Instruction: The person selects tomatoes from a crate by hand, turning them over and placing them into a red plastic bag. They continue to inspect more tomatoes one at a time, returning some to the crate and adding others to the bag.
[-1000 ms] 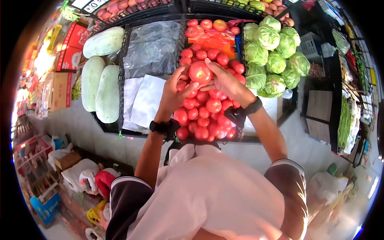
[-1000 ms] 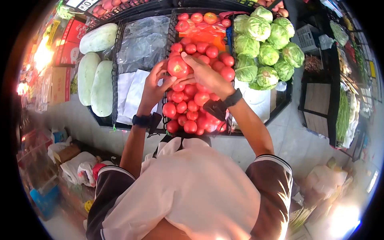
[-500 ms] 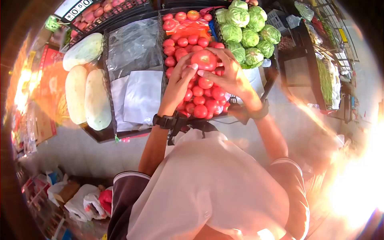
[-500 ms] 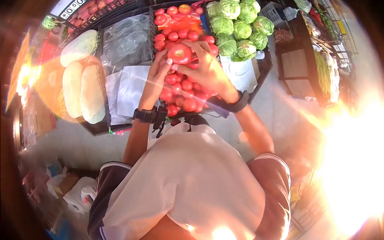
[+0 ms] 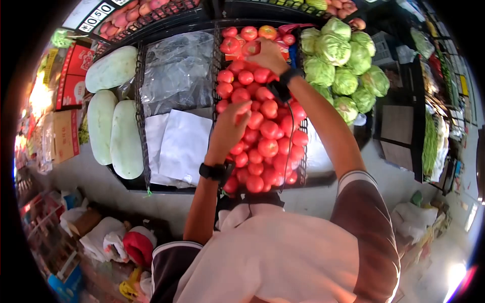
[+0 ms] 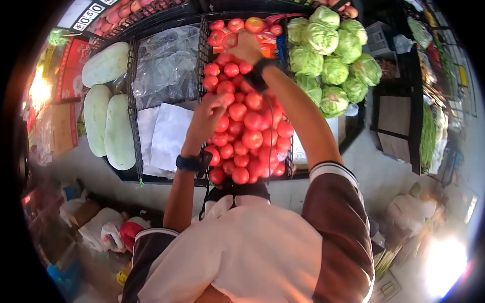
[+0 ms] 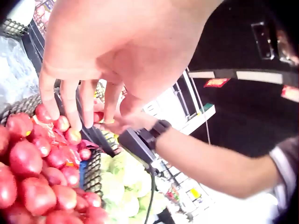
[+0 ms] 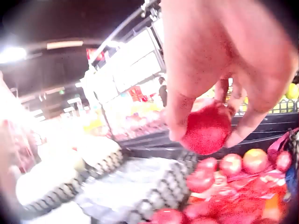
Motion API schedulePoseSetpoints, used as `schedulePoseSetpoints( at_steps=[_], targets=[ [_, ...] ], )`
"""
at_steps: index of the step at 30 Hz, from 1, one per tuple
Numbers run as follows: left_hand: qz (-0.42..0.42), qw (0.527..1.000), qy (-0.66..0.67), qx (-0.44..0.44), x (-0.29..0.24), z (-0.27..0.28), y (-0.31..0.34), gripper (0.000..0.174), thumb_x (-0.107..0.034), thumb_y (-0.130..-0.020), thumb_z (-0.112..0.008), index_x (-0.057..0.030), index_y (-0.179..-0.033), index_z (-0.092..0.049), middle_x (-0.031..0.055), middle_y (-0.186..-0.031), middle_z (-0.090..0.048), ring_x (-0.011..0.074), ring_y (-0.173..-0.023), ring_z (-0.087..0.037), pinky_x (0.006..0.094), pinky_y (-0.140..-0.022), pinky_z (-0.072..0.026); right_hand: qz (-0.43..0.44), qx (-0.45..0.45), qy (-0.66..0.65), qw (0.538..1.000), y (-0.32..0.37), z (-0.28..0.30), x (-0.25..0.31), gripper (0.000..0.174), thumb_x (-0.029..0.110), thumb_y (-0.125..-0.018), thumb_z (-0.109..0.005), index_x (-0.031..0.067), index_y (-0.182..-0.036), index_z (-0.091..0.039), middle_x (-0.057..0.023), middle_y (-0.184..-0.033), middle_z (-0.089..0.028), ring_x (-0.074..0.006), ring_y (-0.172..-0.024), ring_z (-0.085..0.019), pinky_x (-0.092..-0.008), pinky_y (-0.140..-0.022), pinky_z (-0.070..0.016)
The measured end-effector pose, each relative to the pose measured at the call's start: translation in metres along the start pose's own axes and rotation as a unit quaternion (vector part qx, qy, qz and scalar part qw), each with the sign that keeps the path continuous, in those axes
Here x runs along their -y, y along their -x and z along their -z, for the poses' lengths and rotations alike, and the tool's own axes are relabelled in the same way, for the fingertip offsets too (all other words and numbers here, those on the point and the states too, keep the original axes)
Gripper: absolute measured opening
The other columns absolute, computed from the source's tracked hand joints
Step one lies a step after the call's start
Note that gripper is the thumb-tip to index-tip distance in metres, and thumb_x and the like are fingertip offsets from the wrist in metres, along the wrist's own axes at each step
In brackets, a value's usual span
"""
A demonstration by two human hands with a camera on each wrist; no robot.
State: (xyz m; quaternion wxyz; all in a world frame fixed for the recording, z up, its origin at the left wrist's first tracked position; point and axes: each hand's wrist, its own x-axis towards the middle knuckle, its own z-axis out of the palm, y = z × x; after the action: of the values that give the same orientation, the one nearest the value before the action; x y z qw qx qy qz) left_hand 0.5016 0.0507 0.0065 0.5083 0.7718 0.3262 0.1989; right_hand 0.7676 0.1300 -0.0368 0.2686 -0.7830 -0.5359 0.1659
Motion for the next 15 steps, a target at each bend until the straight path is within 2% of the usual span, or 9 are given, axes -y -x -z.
schedulePoseSetpoints(
  at_steps=[1, 2, 4, 6, 7, 10, 11, 14, 15],
  targets=[
    [0.012, 0.999, -0.028, 0.01, 0.006, -0.008, -0.002, 0.033, -0.018, -0.095, -0.062, -0.0013, -0.123, -0.062, 0.0187, -0.121, -0.065, 0.0339, -0.11, -0.063, 0.0405, -0.093, -0.0514, -0.014, 0.01, -0.001, 1.0, -0.029, -0.019, -0.025, 0.074, 0.038, -0.06, -0.088, -0.005, -0.114, -0.061, -0.0261, -0.108, -0.068, -0.0381, -0.105, -0.066, -0.0443, -0.092, -0.0534],
    [-0.032, 0.994, -0.104, 0.004, 0.009, -0.015, -0.003, 0.029, -0.015, -0.093, -0.062, -0.0027, -0.119, -0.063, 0.0202, -0.116, -0.065, 0.0371, -0.11, -0.061, 0.0434, -0.094, -0.0502, -0.028, 0.022, 0.0, 0.999, -0.053, -0.04, -0.051, 0.073, 0.037, -0.06, -0.089, -0.0046, -0.114, -0.061, -0.0261, -0.108, -0.068, -0.0379, -0.105, -0.066, -0.0444, -0.092, -0.0533],
    [0.021, 0.981, -0.184, 0.056, 0.027, -0.03, 0.004, 0.032, -0.017, -0.095, -0.062, -0.0038, -0.124, -0.061, 0.02, -0.12, -0.063, 0.0398, -0.11, -0.06, 0.0454, -0.094, -0.0494, -0.045, 0.039, -0.013, 0.998, -0.075, -0.075, -0.092, 0.072, 0.034, -0.06, -0.089, -0.0034, -0.115, -0.062, -0.0259, -0.108, -0.068, -0.0378, -0.106, -0.066, -0.0447, -0.093, -0.0533],
    [0.012, 0.971, -0.233, 0.053, 0.048, -0.045, 0.017, 0.04, -0.016, -0.092, -0.064, -0.0065, -0.13, -0.058, 0.0184, -0.127, -0.059, 0.0381, -0.116, -0.057, 0.047, -0.094, -0.048, -0.044, 0.045, -0.044, 0.997, -0.096, -0.108, -0.121, 0.071, 0.031, -0.06, -0.089, -0.0019, -0.117, -0.061, -0.0254, -0.108, -0.068, -0.0378, -0.106, -0.066, -0.0449, -0.094, -0.0533],
    [0.046, 0.963, -0.256, 0.069, 0.044, -0.046, 0.02, 0.047, -0.015, -0.088, -0.068, -0.0083, -0.133, -0.055, 0.0169, -0.134, -0.054, 0.0372, -0.121, -0.054, 0.0481, -0.095, -0.0467, -0.077, 0.027, -0.076, 0.994, -0.102, -0.125, -0.13, 0.072, 0.029, -0.06, -0.089, -0.0001, -0.119, -0.061, -0.0253, -0.113, -0.066, -0.0396, -0.109, -0.064, -0.0454, -0.094, -0.0535],
    [0.072, 0.959, -0.269, 0.058, 0.044, -0.053, 0.016, 0.046, -0.014, -0.086, -0.067, -0.0077, -0.13, -0.056, 0.016, -0.131, -0.054, 0.0353, -0.119, -0.054, 0.0481, -0.092, -0.0468, -0.046, 0.026, -0.037, 0.998, -0.116, -0.161, -0.157, 0.077, 0.031, -0.061, -0.09, -0.0008, -0.124, -0.057, -0.0266, -0.124, -0.06, -0.0415, -0.115, -0.06, -0.0456, -0.097, -0.0521],
    [0.082, 0.958, -0.268, 0.062, 0.044, -0.054, 0.015, 0.045, -0.014, -0.086, -0.067, -0.0074, -0.129, -0.057, 0.0162, -0.131, -0.054, 0.0354, -0.119, -0.054, 0.0481, -0.092, -0.0467, -0.085, 0.054, -0.063, 0.993, -0.12, -0.171, -0.163, 0.081, 0.033, -0.063, -0.089, -0.0027, -0.126, -0.054, -0.029, -0.132, -0.053, -0.0418, -0.121, -0.055, -0.0471, -0.1, -0.0495],
    [0.101, 0.957, -0.264, 0.061, 0.043, -0.053, 0.01, 0.04, -0.014, -0.087, -0.066, -0.0065, -0.126, -0.058, 0.0164, -0.132, -0.054, 0.0356, -0.118, -0.054, 0.0482, -0.093, -0.0464, -0.035, -0.015, -0.118, 0.992, -0.123, -0.182, -0.169, 0.084, 0.033, -0.063, -0.09, -0.0006, -0.131, -0.054, -0.0253, -0.124, -0.062, -0.0421, -0.119, -0.057, -0.0453, -0.101, -0.0485],
    [0.1, 0.959, -0.261, 0.056, 0.043, -0.054, 0.007, 0.039, -0.014, -0.087, -0.066, -0.0063, -0.124, -0.059, 0.0163, -0.131, -0.054, 0.0355, -0.118, -0.054, 0.0481, -0.093, -0.0464, -0.032, -0.003, -0.053, 0.998, -0.119, -0.178, -0.168, 0.089, 0.039, -0.064, -0.089, -0.0039, -0.133, -0.051, -0.0258, -0.131, -0.058, -0.042, -0.126, -0.052, -0.0446, -0.104, -0.046]
  ],
)
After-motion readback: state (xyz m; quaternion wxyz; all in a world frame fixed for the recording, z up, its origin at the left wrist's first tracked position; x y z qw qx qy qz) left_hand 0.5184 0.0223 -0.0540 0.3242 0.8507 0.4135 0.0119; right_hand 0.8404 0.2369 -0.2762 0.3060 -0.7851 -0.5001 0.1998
